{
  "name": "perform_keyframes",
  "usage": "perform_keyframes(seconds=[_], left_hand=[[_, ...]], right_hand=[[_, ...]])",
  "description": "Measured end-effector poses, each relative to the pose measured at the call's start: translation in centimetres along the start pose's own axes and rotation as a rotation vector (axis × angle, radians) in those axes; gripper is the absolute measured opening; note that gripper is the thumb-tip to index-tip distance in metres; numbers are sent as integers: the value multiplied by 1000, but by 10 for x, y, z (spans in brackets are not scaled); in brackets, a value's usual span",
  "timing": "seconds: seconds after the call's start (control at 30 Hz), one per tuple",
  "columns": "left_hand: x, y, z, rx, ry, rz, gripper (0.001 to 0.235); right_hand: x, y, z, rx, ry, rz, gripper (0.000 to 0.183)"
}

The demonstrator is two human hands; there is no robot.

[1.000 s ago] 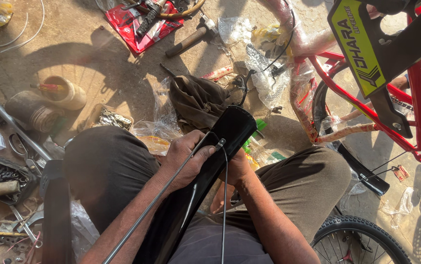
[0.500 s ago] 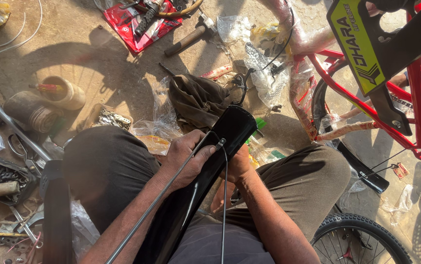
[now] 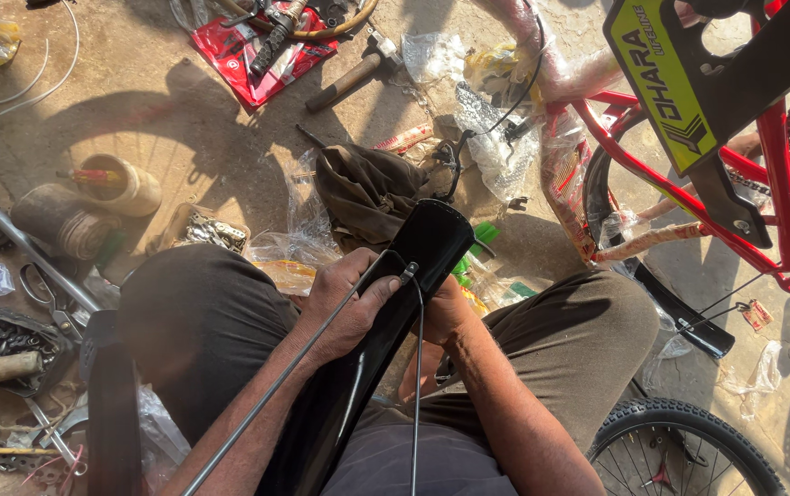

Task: The person sits on the ground and works on a bicycle's rear mudguard and frame. They thread a cable through the mudguard, use a screwdriver to tighten a screw, and then use pliers to adjust a cable near the chainstay.

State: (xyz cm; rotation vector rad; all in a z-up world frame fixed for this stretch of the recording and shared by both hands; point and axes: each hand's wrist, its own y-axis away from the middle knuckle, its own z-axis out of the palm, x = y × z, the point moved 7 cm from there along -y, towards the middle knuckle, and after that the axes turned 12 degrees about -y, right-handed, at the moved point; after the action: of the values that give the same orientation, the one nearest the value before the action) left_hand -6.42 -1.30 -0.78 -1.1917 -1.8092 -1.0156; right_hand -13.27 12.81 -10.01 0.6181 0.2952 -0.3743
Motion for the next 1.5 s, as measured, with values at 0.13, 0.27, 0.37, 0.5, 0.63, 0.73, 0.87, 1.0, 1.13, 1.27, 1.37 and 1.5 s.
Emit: perform_keyframes(seconds=[0.13,0.27,0.37,0.5,0.63,0.73,0.87,1.0,1.13,1.27,1.37,1.5], left_hand=[[-2,-3,4,-44,-15,-43,25],[-1,-3,5,-33,-3,-31,25],[-1,-2,4,-14,-10,-32,25],[-3,-3,3,-3,39,-57,28],[-4,-4,6,-7,27,-53,27],[-2,-4,7,-1,-1,-36,26],[-1,-3,5,-3,30,-59,26],[1,-3,6,-6,7,-46,25],[2,-3,3,-2,2,-55,25],[1,-3,1,11,13,-60,25],[1,-5,5,5,7,-46,26],[2,-4,1,3,-15,-79,27]], right_hand=[[6,-2,-9,101,-18,-15,27],[3,-1,-1,-30,-51,-54,23],[-2,2,-4,32,-73,-57,18],[-1,1,3,-5,-1,-29,24],[4,-2,-4,75,17,-25,33],[8,1,-9,84,-40,-14,31],[2,4,-7,10,-68,-20,22],[7,2,-10,89,-12,0,33],[11,2,-4,83,-100,23,30],[5,4,8,-36,-73,2,23],[5,4,3,69,-55,-3,36],[4,5,11,41,-55,5,27]])
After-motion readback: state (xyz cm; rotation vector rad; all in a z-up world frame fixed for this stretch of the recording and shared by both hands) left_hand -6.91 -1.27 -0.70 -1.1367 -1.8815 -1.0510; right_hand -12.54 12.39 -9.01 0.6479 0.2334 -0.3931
